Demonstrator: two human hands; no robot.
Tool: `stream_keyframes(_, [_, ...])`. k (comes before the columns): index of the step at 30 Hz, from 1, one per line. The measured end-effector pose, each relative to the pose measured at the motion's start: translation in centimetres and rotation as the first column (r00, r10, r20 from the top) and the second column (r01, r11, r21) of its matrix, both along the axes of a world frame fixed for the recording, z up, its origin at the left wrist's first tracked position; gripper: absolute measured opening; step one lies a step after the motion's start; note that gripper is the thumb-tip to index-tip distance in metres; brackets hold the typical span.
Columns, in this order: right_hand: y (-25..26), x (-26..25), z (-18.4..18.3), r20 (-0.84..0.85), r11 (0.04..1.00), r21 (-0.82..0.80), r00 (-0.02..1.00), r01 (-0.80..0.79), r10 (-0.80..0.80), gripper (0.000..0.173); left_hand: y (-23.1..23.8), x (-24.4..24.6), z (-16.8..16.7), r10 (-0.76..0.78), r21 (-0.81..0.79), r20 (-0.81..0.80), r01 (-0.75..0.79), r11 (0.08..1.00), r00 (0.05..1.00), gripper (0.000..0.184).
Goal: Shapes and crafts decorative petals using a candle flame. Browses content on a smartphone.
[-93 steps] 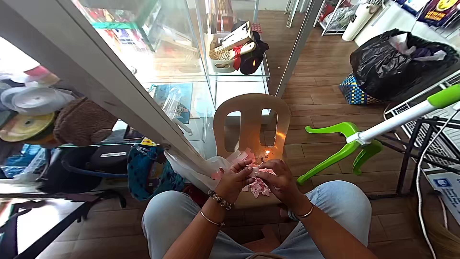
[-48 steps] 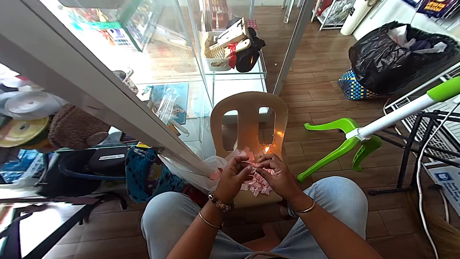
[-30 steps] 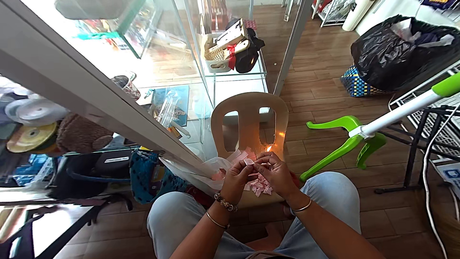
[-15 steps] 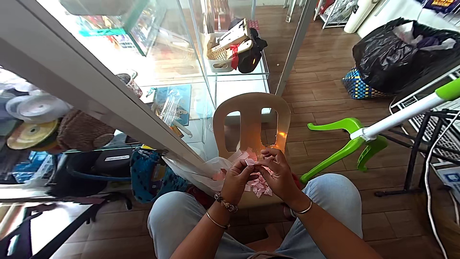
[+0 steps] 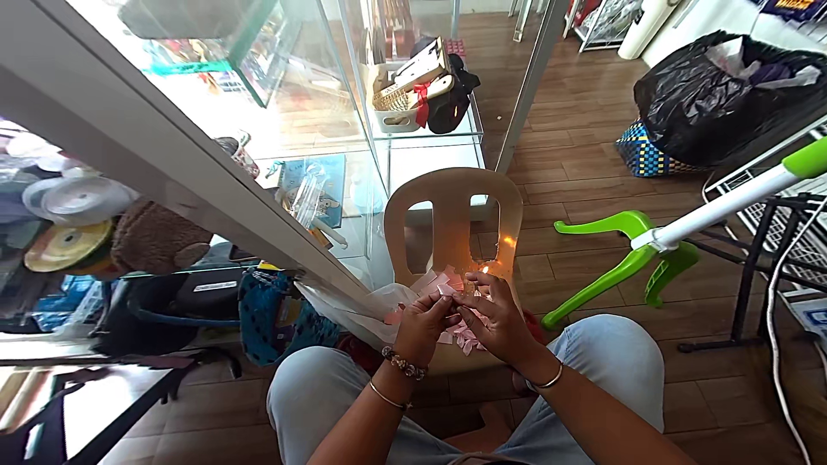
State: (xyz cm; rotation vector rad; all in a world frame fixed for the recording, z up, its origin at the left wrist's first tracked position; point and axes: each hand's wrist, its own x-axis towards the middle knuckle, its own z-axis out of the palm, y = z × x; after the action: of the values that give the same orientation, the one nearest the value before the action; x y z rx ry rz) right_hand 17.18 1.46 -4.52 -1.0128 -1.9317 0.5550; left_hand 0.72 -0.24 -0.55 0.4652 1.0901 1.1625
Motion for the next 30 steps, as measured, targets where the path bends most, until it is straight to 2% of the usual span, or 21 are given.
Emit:
stream_keyframes(5, [-0.6,0.3,-0.6,0.299,0.972,0.227,0.947,0.053,-0.121,0.030,-0.1,-0.1,-0.3,-0.016,0.008,-0.067,0.016,1.000,0.998,0.008])
stream_keyframes(7, [-1.0,0.2,-0.7,0.361,0.950,0.304,0.915,0.066,-0.179,0.030,0.0,0.1,-0.4,0.004,0.006,-0.087,-0.004,1.000,0.996,0.007])
stream_keyframes(9, [-1.3,0.1,-0.6,0.349,0.953,0.296,0.921,0.070,-0.176,0.031,0.1,0.2,-0.4,0.024,-0.005,-0.075,-0.025,1.000,0.997,0.009])
stream_keyframes(11, [-1.3,0.4,-0.1,0.198,0.991,0.120,0.977,0.051,-0.075,0.031,0.3,0.4,-0.2,0.032,-0.018,-0.062,-0.033,0.999,0.998,0.010])
stream_keyframes(13, [-1.1,0.6,0.7,-0.080,0.988,-0.153,0.997,0.010,-0.022,0.030,0.5,0.5,0.0,0.019,-0.009,-0.067,-0.020,1.000,0.998,0.011])
stream_keyframes(15, [-0.7,0.8,1.5,-0.275,0.932,-0.361,0.958,-0.025,-0.081,0.029,0.5,0.6,-0.2,-0.006,0.023,-0.097,0.008,1.000,0.995,0.010])
stream_keyframes(18, [-0.2,1.0,2.2,-0.396,0.782,-0.611,0.903,-0.124,-0.166,0.027,0.4,0.7,-0.6,-0.047,0.066,-0.143,0.057,0.996,0.989,0.007])
stream_keyframes(21, [-0.1,1.0,2.5,-0.476,0.656,-0.722,0.847,-0.221,-0.238,0.018,0.3,0.9,-0.7,-0.077,0.111,-0.214,0.103,0.988,0.974,0.006])
stream_keyframes(27, [0.1,0.8,3.2,-0.541,0.533,-0.786,0.766,-0.312,-0.348,0.007,0.3,0.9,-0.9,-0.114,0.186,-0.312,0.179,0.966,0.943,0.005])
stream_keyframes(30, [0.2,1.0,3.7,-0.547,0.432,-0.820,0.736,-0.376,-0.400,0.004,0.2,1.0,-1.1,-0.103,0.212,-0.327,0.180,0.961,0.939,0.005])
